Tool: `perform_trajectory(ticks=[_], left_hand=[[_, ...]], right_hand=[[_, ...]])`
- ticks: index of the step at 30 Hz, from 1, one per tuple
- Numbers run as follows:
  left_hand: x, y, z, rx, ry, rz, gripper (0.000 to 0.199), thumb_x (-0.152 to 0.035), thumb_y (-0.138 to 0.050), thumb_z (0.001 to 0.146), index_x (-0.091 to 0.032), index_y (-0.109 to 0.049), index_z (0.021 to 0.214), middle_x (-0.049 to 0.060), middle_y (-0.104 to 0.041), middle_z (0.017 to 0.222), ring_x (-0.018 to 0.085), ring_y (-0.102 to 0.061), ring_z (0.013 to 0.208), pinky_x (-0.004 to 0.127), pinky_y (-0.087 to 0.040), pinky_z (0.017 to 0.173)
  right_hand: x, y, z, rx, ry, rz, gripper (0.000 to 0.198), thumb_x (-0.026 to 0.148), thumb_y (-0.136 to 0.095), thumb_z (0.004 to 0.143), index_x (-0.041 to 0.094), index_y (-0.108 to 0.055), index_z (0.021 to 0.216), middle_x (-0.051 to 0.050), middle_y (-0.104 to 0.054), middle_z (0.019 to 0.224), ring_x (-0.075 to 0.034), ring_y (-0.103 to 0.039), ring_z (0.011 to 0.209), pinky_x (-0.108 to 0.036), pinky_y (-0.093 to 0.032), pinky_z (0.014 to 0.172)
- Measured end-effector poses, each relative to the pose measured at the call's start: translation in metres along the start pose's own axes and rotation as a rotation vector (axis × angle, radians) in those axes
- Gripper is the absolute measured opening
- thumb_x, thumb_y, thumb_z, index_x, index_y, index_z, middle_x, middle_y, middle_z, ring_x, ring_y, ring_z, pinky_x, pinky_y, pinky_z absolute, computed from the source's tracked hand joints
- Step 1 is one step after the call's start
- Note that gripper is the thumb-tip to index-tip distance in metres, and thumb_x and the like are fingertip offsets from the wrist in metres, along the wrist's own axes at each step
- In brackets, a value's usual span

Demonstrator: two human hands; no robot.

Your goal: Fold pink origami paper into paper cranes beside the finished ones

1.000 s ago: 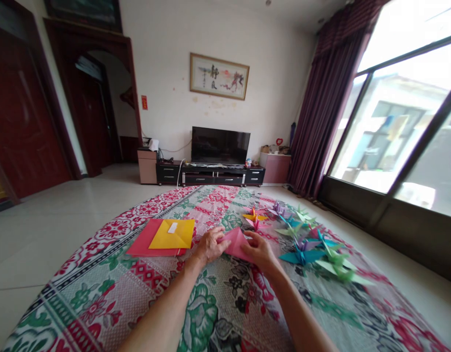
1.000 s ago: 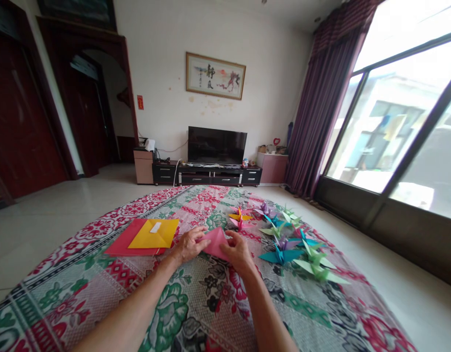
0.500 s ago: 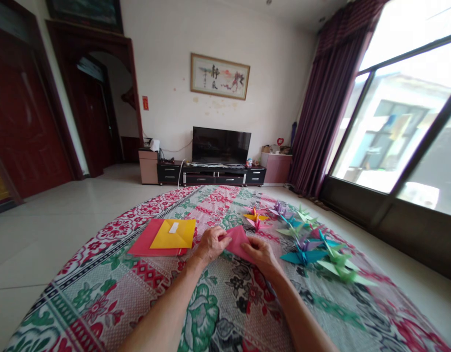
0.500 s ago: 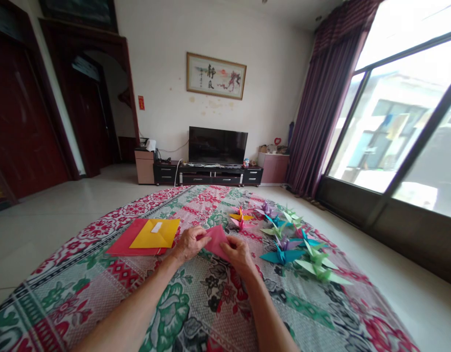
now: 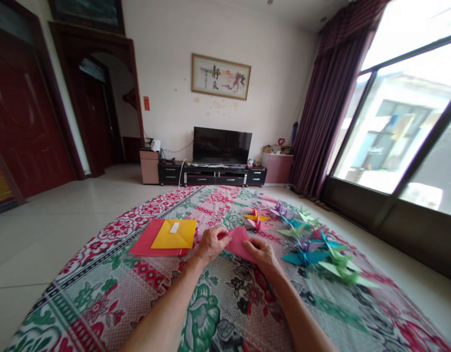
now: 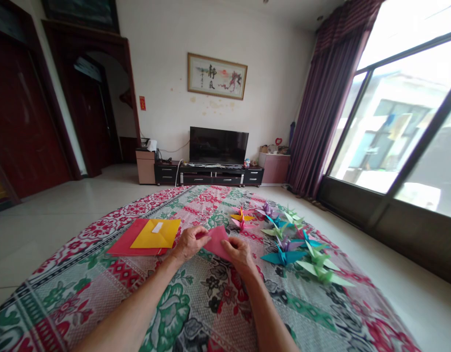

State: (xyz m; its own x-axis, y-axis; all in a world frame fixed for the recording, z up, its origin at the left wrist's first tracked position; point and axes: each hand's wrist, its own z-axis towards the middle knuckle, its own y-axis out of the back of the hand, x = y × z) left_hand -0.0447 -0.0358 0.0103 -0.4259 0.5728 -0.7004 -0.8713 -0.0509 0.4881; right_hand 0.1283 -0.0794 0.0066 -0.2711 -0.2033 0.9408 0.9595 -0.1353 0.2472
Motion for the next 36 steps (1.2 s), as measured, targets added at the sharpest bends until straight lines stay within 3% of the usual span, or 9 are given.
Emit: perform_trajectory(ticks=[13,19,24,36], left_hand=[[-0.003,0.001,0.000,0.047,0.030,-0.039,0.012,-0.027,-0.057,0.072,-0.017,-0.063,0.071,0.001,-0.065,0.068,0.011,-0.058,0.065,0.019,-0.043,0.063],[-0.004,0.004,0.000,0.028,0.031,0.073,0.029,-0.027,-0.059,0.070,-0.019,-0.062,0.098,0.001,-0.064,0.075,0.013,-0.057,0.068,0.021,-0.042,0.065],[-0.005,0.004,0.001,0.104,0.007,0.057,0.016,-0.027,-0.052,0.074,-0.017,-0.065,0.074,0.001,-0.064,0.069,0.012,-0.056,0.066,0.021,-0.041,0.064],[0.000,0.001,0.000,0.078,-0.002,0.024,0.020,-0.028,-0.050,0.074,-0.015,-0.063,0.067,0.001,-0.060,0.061,0.011,-0.051,0.059,0.020,-0.036,0.057]], right_hand=[[-0.008,0.001,0.003,0.032,0.094,-0.110,0.035,0.045,-0.051,0.074,0.014,-0.064,0.069,0.003,-0.046,0.054,-0.009,-0.037,0.051,-0.020,-0.026,0.047],[-0.004,0.002,0.000,0.054,0.061,-0.115,0.034,0.043,-0.050,0.074,0.013,-0.064,0.071,0.002,-0.047,0.056,-0.009,-0.037,0.051,-0.020,-0.025,0.046],[-0.001,0.001,0.000,0.034,0.067,-0.132,0.030,0.041,-0.052,0.073,0.013,-0.064,0.071,0.002,-0.048,0.056,-0.009,-0.038,0.052,-0.020,-0.027,0.047],[-0.001,0.001,0.000,0.029,0.056,-0.117,0.038,0.047,-0.051,0.073,0.012,-0.066,0.074,0.002,-0.049,0.056,-0.009,-0.037,0.052,-0.021,-0.026,0.047]])
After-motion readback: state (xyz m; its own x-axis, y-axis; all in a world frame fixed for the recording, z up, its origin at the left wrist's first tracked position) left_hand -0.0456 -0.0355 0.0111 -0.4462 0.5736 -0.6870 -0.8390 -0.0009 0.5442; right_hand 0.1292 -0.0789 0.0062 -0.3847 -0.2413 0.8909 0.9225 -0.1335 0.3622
